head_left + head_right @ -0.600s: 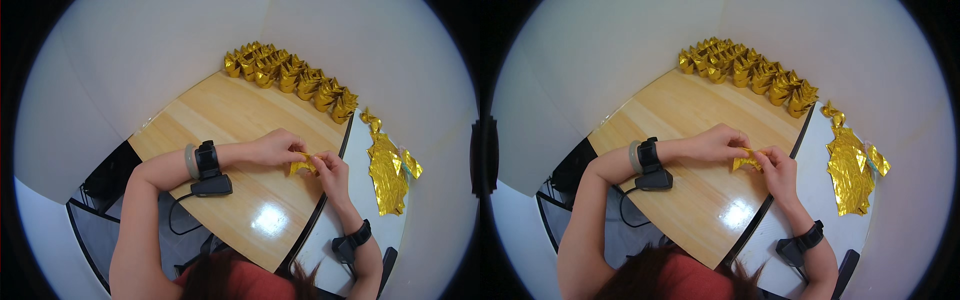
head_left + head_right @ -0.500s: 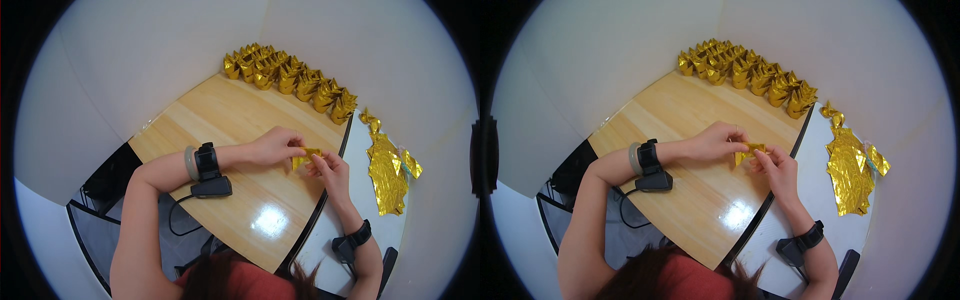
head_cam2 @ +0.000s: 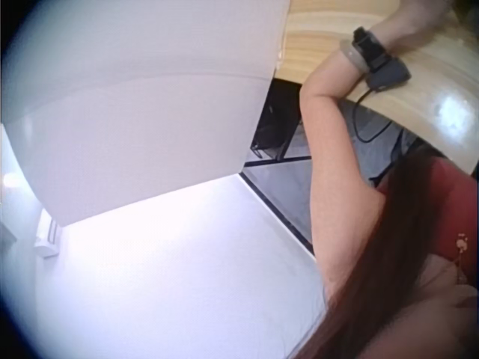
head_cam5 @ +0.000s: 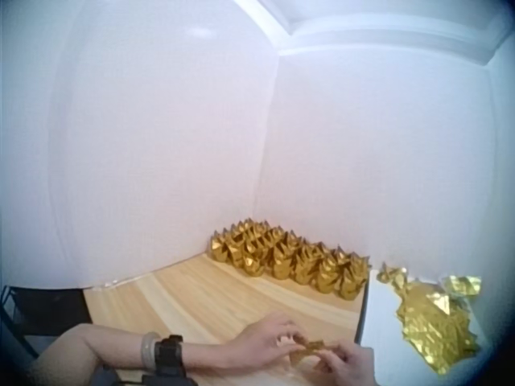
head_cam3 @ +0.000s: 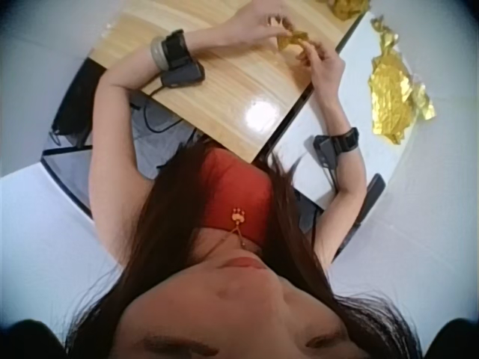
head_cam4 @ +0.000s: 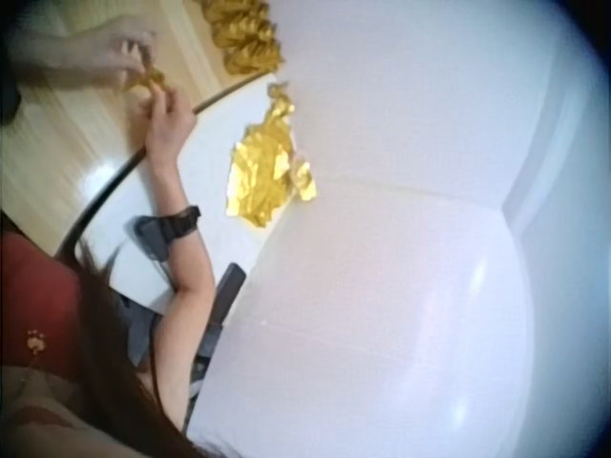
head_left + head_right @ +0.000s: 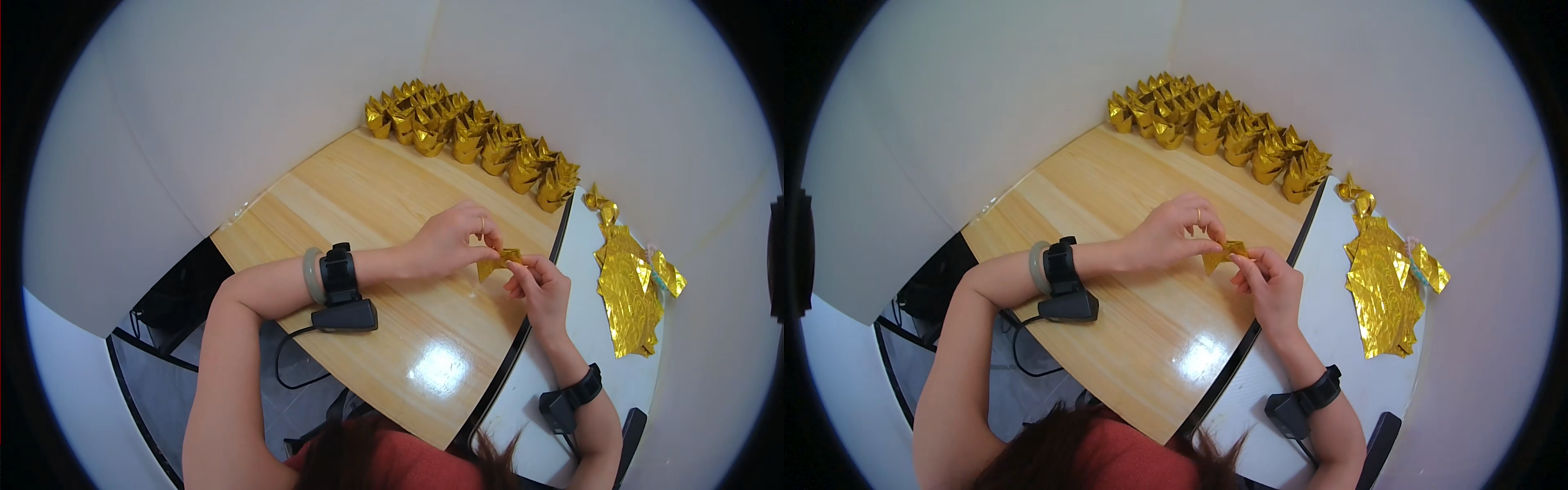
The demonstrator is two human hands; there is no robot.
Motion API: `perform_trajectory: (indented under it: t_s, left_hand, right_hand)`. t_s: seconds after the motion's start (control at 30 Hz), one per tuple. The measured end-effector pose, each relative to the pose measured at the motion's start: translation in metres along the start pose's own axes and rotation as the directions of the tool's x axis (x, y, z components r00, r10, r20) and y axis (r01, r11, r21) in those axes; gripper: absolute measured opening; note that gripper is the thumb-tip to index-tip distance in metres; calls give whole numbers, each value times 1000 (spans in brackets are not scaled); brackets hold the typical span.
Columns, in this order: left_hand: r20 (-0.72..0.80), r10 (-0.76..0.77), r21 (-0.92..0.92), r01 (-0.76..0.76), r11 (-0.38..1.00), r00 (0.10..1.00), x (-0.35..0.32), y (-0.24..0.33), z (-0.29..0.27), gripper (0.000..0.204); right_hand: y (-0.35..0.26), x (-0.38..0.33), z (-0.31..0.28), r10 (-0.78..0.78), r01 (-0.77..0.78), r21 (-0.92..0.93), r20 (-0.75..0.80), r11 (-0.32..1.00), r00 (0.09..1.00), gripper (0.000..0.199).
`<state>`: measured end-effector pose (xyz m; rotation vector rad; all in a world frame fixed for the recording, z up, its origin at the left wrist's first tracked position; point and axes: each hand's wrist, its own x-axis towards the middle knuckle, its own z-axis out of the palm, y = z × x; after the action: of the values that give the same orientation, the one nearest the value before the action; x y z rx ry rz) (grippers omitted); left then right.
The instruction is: Folding gold foil paper into traditional ingots.
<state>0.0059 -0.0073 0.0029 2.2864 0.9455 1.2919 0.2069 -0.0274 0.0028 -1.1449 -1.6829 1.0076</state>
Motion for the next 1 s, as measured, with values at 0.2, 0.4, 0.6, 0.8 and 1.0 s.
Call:
perform_trajectory:
  t_s: [0.2, 0.4, 0.6, 0.8, 1.0]
  left_hand:
    - [123, -215, -250, 240, 938, 969, 6, -3, 2, 8]
    - [322, -398, -649, 507, 568, 859, 10, -7, 6, 16]
    - [420, -362, -724, 548, 419, 832, -12, -20, 24, 13]
    - [553, -292, -750, 619, 235, 780, -9, -21, 23, 20]
    - [504, -34, -643, 401, 652, 863, -4, 31, -20, 29]
  right_hand:
    - [4, 8, -1, -131, 129, -125, -13, 984, 991, 17]
    - [5, 15, -5, 173, -214, 433, 132, 875, 976, 20]
    - [33, 6, 1, 216, -421, 669, 371, 613, 903, 29]
    - [25, 4, -2, 87, -403, 675, 451, 618, 888, 38]
    - [4, 2, -6, 16, -345, 692, 434, 634, 901, 34]
